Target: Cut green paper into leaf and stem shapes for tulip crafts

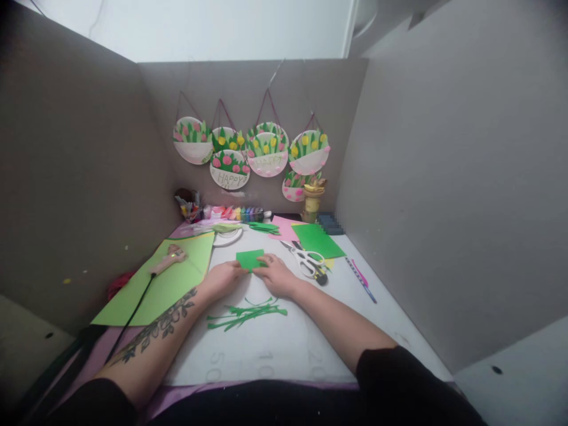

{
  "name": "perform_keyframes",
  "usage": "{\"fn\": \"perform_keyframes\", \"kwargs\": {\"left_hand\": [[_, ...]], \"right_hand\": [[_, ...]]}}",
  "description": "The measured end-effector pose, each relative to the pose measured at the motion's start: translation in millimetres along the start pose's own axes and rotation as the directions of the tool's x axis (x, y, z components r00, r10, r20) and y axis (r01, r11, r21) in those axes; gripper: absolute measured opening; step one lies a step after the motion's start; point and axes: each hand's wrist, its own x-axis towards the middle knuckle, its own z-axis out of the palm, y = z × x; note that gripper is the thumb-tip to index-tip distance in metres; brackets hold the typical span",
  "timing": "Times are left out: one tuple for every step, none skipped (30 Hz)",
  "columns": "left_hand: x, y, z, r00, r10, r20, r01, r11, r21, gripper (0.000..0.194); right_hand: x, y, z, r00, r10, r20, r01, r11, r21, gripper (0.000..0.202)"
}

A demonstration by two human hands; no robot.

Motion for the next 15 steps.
{"fn": "perform_keyframes", "kwargs": {"left_hand": [[-0.2,2.2,1.9,1.0,0.024,0.001,-0.024,0.999,0.032,0.037],[-0.2,3.6,3.8,0.999,0.047,0.0,-0.047,0.996,0.07,0.037],[0.0,4.5,5.7,0.998,0.064,0.003,-0.064,0.992,0.104,0.037],[0.3,4.9,7.3,0.998,0.068,0.012,-0.069,0.99,0.127,0.037],[0.8,4.9,8.6,0.997,0.073,0.024,-0.076,0.987,0.142,0.036],[1.2,4.9,9.5,0.996,0.079,0.037,-0.084,0.985,0.152,0.035],[1.7,4.9,9.8,0.995,0.084,0.049,-0.091,0.983,0.157,0.035],[2.0,5.1,9.6,0.994,0.09,0.061,-0.099,0.982,0.159,0.035],[2.2,5.5,8.9,0.993,0.097,0.072,-0.108,0.981,0.161,0.036],[2.3,6.3,7.7,0.992,0.101,0.081,-0.113,0.98,0.164,0.037],[2.2,7.4,6.2,0.991,0.101,0.089,-0.115,0.979,0.17,0.038],[2.1,8.7,4.4,0.991,0.095,0.095,-0.111,0.978,0.177,0.039],[1.9,10.2,2.5,0.991,0.084,0.1,-0.101,0.977,0.186,0.039],[1.6,11.6,0.6,0.992,0.067,0.103,-0.087,0.977,0.196,0.037],[1.2,12.9,-1.2,0.993,0.047,0.107,-0.068,0.976,0.205,0.036]], "right_hand": [[0.5,-2.7,1.0,0.999,-0.002,0.035,0.003,1.0,-0.024,0.037],[0.9,-4.5,1.8,0.997,-0.001,0.074,0.004,0.999,-0.044,0.04],[1.4,-5.4,2.5,0.994,0.005,0.11,0.002,0.998,-0.059,0.042],[1.9,-5.7,2.9,0.99,0.014,0.141,-0.005,0.998,-0.068,0.044],[2.4,-5.6,3.1,0.986,0.026,0.164,-0.014,0.997,-0.074,0.045],[2.9,-5.2,3.0,0.983,0.038,0.179,-0.025,0.997,-0.078,0.047],[3.3,-4.9,2.7,0.981,0.047,0.187,-0.032,0.996,-0.081,0.047],[3.8,-4.9,2.1,0.98,0.049,0.191,-0.033,0.996,-0.084,0.048],[4.3,-5.3,1.3,0.98,0.045,0.192,-0.028,0.996,-0.088,0.048],[4.8,-6.0,0.3,0.981,0.038,0.19,-0.021,0.996,-0.092,0.047],[5.4,-7.1,-0.9,0.982,0.033,0.185,-0.015,0.995,-0.096,0.045],[5.9,-8.3,-2.3,0.983,0.031,0.18,-0.013,0.995,-0.101,0.042],[6.4,-9.4,-4.0,0.984,0.035,0.176,-0.016,0.994,-0.107,0.04],[6.8,-10.4,-5.8,0.984,0.045,0.174,-0.025,0.993,-0.114,0.037],[7.2,-11.2,-7.8,0.983,0.06,0.174,-0.039,0.992,-0.121,0.036]]}}
